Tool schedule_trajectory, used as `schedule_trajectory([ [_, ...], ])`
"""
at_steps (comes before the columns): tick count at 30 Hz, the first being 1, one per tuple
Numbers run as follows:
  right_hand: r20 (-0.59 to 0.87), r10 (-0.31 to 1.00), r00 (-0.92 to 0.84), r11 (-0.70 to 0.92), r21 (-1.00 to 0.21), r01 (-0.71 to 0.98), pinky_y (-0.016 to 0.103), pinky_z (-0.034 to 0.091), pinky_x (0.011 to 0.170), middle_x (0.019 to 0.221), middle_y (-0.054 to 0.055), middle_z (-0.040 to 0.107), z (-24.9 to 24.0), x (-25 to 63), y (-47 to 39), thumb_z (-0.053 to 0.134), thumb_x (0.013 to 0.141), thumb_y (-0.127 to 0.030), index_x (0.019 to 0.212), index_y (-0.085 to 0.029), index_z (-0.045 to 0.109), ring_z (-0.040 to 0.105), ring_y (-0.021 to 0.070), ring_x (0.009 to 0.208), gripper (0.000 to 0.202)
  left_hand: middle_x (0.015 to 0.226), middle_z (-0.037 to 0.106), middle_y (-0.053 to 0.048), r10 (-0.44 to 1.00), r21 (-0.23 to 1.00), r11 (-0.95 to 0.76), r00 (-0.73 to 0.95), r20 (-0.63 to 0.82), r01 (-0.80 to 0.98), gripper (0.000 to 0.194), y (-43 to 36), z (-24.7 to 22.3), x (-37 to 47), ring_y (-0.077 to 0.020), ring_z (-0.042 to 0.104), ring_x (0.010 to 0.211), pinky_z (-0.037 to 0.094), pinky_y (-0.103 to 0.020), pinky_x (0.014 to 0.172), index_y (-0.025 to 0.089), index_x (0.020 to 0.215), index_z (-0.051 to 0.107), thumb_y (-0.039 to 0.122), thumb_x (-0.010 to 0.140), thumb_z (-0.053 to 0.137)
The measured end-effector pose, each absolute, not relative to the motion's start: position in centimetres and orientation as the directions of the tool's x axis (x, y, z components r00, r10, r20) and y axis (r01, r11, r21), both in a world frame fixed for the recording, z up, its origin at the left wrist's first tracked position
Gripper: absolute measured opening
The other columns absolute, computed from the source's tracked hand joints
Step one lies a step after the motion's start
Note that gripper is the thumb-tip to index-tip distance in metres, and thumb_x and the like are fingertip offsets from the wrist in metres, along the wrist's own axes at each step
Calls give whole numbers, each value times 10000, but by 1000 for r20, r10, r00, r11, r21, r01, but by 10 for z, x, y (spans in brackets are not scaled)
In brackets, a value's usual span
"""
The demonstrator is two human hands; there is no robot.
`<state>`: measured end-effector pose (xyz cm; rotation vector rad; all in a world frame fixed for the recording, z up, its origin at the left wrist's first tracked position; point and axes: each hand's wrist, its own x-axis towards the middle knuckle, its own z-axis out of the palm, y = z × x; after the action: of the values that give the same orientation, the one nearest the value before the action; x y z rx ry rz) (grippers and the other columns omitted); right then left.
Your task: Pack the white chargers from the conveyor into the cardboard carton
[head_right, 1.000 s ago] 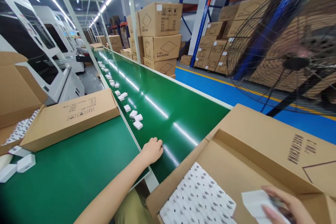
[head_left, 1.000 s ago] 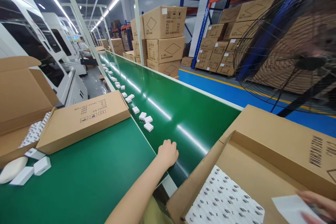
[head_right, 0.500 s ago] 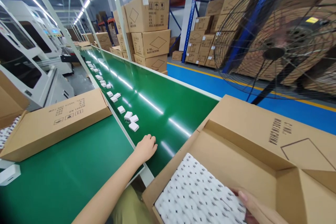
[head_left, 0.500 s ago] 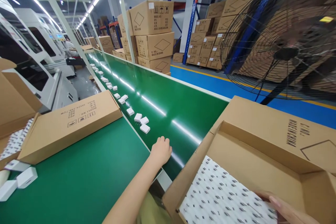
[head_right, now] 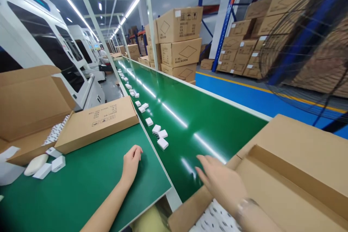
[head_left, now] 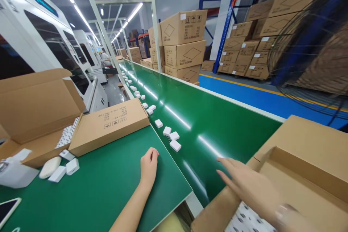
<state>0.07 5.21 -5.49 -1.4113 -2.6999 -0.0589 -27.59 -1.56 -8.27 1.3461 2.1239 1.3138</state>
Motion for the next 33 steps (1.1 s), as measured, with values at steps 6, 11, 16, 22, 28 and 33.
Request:
schedule_trajectory([
  [6,60,711,-701,687,156,710,337,475,673,935,69,590,-57,-138,78,506,839,-239,1043,-140,532,559,211,864,229,514,432,42,849,854,88,-487,204,512,276,-13,-79,-274,-103,407,490,291,-211,502,187,620,477,312,819,332],
  [11,13,638,-770,748,227,623,358,470,659,983,80,574,-81,-158,76,561,816,-266,1196,-170,455,542,233,898,406,491,430,44,852,876,98,-495,171,471,279,-10,-79,-274,-105,412,480,301,-213,506,192,615,472,295,821,315],
  [16,-40,599,-799,779,258,571,346,454,624,967,139,596,-87,-149,82,558,775,-167,1196,-148,474,540,265,919,429,490,438,46,857,882,140,-501,120,451,265,-8,-81,-278,-105,417,478,304,-216,513,197,617,480,281,817,326],
  [22,-95,555,-826,805,311,505,318,446,642,960,106,616,-86,-139,88,493,704,42,1093,-188,535,554,234,883,453,524,455,42,859,887,163,-505,87,431,246,-8,-81,-279,-105,421,499,297,-218,516,200,623,478,255,812,329],
  [28,-104,557,-824,804,317,503,242,409,496,881,67,609,-72,-133,98,418,695,103,1071,-195,520,581,185,754,490,536,467,38,856,880,189,-512,69,435,247,-8,-80,-279,-107,436,510,303,-217,517,206,622,482,245,812,329],
  [33,-104,548,-830,814,294,500,248,437,545,941,43,576,-74,-140,116,490,767,9,1027,-167,522,564,156,754,316,547,475,40,866,873,188,-495,69,450,236,-6,-82,-281,-110,444,527,320,-219,547,207,621,483,236,802,335],
])
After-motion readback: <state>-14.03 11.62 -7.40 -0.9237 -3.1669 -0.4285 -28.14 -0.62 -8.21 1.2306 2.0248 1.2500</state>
